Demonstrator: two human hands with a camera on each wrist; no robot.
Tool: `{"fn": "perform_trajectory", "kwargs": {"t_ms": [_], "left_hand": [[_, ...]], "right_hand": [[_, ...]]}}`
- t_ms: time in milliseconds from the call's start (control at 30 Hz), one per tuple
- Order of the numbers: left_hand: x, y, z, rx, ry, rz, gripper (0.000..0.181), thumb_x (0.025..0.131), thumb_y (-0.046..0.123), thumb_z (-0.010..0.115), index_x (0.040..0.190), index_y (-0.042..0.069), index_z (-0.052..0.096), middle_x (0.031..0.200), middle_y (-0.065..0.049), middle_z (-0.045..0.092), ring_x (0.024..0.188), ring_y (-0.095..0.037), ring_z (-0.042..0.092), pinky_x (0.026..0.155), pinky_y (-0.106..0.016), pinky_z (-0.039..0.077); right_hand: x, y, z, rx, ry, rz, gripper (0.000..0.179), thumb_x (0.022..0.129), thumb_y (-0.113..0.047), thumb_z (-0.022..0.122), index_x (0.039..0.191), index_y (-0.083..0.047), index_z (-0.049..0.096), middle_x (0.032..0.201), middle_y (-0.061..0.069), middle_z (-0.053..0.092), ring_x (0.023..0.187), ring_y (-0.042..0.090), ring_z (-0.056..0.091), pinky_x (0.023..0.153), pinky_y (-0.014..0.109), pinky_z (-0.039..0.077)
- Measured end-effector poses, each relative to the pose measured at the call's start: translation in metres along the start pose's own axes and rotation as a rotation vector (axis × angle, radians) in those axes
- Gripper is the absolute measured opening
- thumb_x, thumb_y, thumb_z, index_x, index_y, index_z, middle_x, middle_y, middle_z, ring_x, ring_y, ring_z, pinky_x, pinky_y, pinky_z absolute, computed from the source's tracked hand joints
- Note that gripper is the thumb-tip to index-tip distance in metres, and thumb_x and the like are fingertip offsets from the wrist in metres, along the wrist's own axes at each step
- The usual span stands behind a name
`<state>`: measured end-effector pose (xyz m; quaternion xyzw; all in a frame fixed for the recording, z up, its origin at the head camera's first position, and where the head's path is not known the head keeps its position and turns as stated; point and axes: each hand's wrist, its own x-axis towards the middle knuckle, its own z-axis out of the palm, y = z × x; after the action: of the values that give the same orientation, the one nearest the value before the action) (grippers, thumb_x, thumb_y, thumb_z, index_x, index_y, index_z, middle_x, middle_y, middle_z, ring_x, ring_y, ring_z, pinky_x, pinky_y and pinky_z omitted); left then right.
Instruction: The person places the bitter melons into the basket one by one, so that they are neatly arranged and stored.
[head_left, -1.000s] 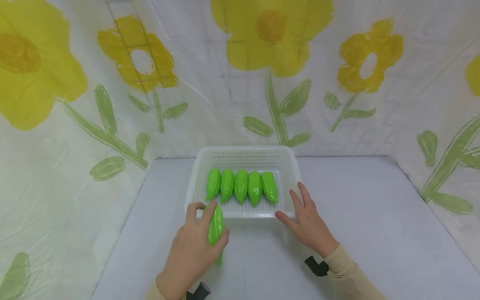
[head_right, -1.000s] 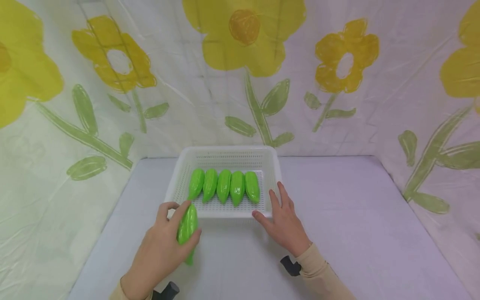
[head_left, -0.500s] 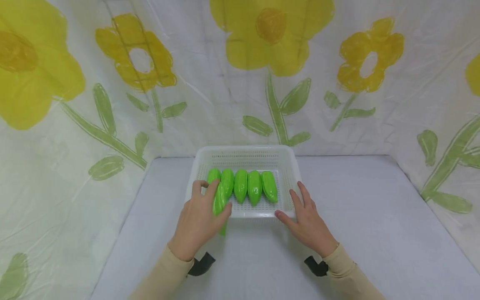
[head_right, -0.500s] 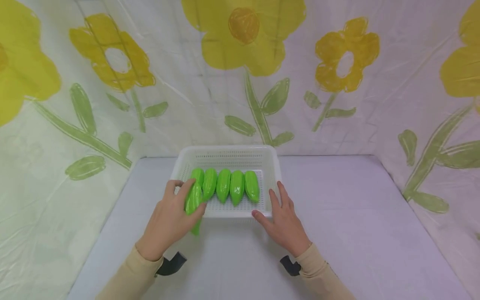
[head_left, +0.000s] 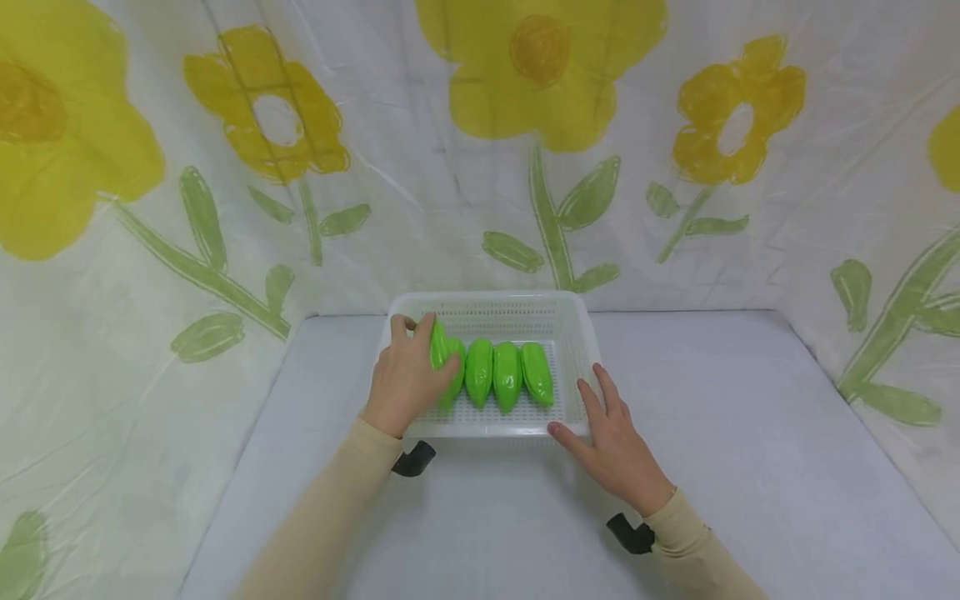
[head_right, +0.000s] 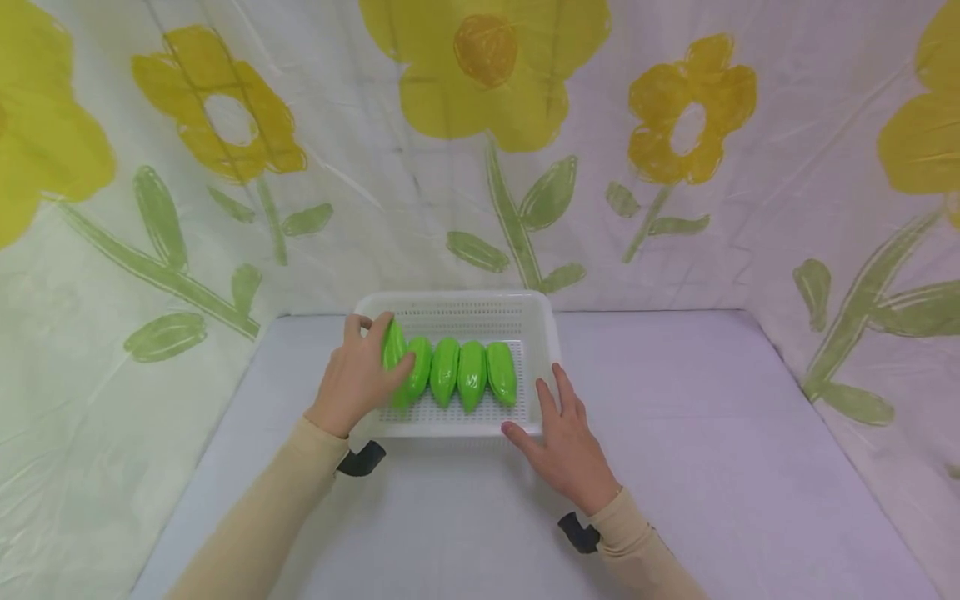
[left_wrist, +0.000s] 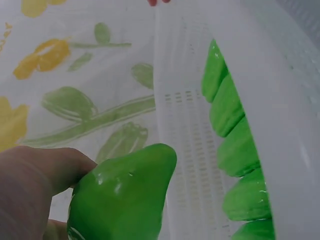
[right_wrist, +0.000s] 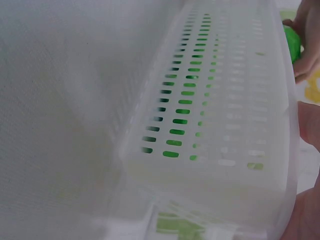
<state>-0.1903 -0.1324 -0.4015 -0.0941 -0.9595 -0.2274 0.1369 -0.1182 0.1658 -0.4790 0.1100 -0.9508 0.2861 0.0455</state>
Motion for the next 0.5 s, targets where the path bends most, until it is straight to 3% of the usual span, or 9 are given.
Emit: {"fn": "perform_trajectory", "kwargs": {"t_ms": [200,367,500], "left_hand": [[0.021,-0.005,0.01,0.017,-0.053,-0.049,0.072,0.095,0.037,0.068,0.154,0.002,0.046,0.136,-0.03,0.042,0.056,-0.023,0.052,0.046,-0.032,0.046],[0.028,-0.004,0.016,0.035,-0.112,-0.092,0.074,0.096,0.04,0.066,0.157,0.005,0.043,0.139,-0.028,0.039,0.057,-0.022,0.053,0.048,-0.031,0.047],[0.031,0.003,0.018,0.043,-0.13,-0.074,0.073,0.097,0.039,0.067,0.157,0.004,0.042,0.138,-0.03,0.04,0.058,-0.022,0.054,0.048,-0.032,0.049]], "right_hand": [[0.0,0.0,0.0,0.001,0.0,-0.002,0.087,0.1,-0.052,0.065,0.159,0.004,0.033,0.172,0.022,0.008,0.145,0.056,0.033,0.103,0.071,0.046],[0.0,0.001,0.001,0.01,-0.013,0.008,0.089,0.1,-0.054,0.064,0.159,0.004,0.032,0.173,0.021,0.006,0.145,0.055,0.033,0.102,0.07,0.047],[0.0,0.001,0.001,0.005,-0.013,0.009,0.089,0.1,-0.054,0.064,0.159,0.005,0.032,0.173,0.022,0.006,0.146,0.055,0.032,0.104,0.07,0.046]]}}
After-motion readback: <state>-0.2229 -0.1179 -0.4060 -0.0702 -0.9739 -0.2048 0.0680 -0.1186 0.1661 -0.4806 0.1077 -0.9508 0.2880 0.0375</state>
